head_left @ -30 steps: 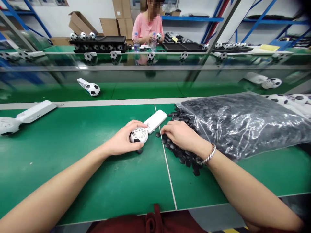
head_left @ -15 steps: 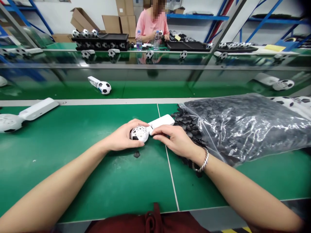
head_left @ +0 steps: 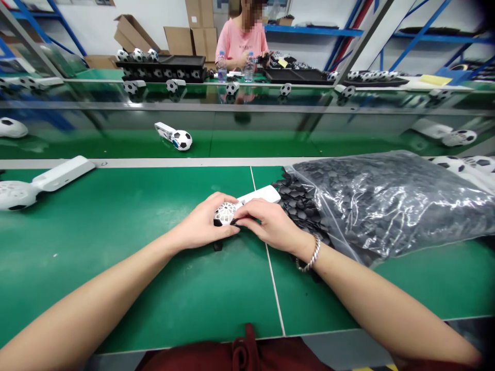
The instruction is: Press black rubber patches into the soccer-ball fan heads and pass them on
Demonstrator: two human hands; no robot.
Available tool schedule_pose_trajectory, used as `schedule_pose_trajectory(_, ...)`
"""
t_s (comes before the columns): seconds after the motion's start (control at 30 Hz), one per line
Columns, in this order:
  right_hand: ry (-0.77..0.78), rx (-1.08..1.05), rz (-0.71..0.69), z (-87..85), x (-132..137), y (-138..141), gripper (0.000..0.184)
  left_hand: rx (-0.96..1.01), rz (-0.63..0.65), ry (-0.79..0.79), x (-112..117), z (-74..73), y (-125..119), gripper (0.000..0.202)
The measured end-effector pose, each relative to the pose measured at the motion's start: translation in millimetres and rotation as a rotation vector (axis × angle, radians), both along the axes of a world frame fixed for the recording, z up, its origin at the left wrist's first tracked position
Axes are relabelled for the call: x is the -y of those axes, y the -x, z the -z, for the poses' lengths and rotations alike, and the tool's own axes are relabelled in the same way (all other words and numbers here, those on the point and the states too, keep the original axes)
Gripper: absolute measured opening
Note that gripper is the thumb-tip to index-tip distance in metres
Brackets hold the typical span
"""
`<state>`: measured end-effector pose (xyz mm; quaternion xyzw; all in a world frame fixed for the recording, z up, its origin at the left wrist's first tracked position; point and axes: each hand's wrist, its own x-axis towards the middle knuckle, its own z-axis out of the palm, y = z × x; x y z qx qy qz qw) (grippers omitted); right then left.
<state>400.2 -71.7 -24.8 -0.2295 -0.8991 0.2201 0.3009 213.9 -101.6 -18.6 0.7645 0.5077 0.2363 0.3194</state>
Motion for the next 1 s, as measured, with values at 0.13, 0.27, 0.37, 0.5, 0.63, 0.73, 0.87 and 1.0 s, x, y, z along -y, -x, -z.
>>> schedule_pose_trajectory(0.13,0.042,0.040,-0.082,-5.5,-2.6,-3.7,0.008,-0.001,0.015,0.016,0.4,-1.2,0.8,0.045)
schedule_pose_trajectory(0.27,0.035,0.021,-0.114,-3.0,-5.7,-3.0,0.008,0.011,-0.005,-0.010,0.7,0.7,-0.7,0.043)
schedule_pose_trajectory(0.37,0.051,-0.050,-0.057,2.5,-6.2,0.4,0.004,0.020,-0.044,-0.041,0.9,3.3,-3.1,0.040)
schedule_pose_trajectory(0.5,0.080,-0.040,0.047,5.4,-6.1,2.2,0.007,0.020,-0.048,-0.067,1.2,5.4,-4.4,0.041)
schedule_pose_trajectory(0.63,0.127,-0.001,0.069,3.0,-6.6,1.4,0.011,0.002,-0.049,-0.092,2.4,6.1,-4.9,0.039)
schedule_pose_trajectory(0.73,0.155,0.031,0.075,1.5,-6.9,1.2,0.010,-0.013,-0.054,-0.110,3.5,6.1,-5.9,0.038)
schedule_pose_trajectory(0.87,0.147,0.087,0.084,1.5,-7.2,0.8,0.010,-0.021,-0.055,-0.113,3.5,5.1,-6.7,0.037)
schedule_pose_trajectory(1.0,0.149,0.093,0.098,3.5,-8.0,1.1,0.011,-0.022,-0.050,-0.110,1.7,4.3,-7.0,0.036)
